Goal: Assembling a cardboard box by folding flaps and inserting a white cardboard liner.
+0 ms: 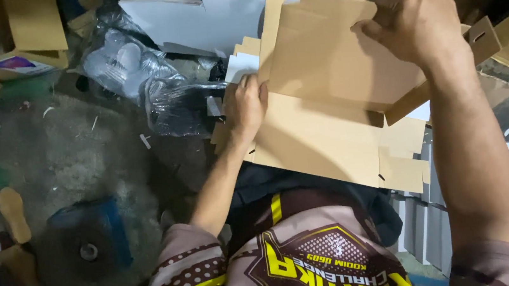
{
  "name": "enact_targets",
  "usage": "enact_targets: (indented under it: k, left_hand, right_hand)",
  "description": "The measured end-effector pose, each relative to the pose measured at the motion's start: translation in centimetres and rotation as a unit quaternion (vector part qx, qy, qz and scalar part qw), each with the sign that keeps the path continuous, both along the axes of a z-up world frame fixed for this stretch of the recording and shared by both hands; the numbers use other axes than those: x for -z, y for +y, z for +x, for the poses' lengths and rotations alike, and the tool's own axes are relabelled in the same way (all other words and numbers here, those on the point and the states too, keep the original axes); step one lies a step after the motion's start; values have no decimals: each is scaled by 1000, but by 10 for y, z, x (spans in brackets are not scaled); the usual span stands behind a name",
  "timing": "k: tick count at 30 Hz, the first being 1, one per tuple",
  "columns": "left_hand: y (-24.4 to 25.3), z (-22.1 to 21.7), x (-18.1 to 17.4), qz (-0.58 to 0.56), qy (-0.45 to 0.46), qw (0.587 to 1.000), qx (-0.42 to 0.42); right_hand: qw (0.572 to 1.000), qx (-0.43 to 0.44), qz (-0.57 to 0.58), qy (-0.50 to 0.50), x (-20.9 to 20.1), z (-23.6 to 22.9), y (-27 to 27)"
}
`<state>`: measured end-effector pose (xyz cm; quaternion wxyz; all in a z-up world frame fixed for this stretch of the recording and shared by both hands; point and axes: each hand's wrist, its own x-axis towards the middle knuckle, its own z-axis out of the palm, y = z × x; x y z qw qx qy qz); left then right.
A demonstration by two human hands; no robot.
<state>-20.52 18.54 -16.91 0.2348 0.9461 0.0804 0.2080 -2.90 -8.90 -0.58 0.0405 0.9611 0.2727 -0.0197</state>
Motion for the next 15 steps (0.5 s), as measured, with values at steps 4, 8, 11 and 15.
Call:
enact_targets:
  k: [4,8,11,15]
  left_hand:
    - [35,6,-1,-92,22,991,98]
    - [77,35,-22,-406,39,886,220]
    - [99,62,-21,-547,158,773,279]
    - [109,97,13,-620,255,626,398]
  right_hand:
    - [1000,10,18,20,3,-7,-8]
    - [999,0,33,16,4,-11,-8]
    - [999,5,33,20,-2,-15,-3]
    - [998,36,-5,46,-7,-17,3]
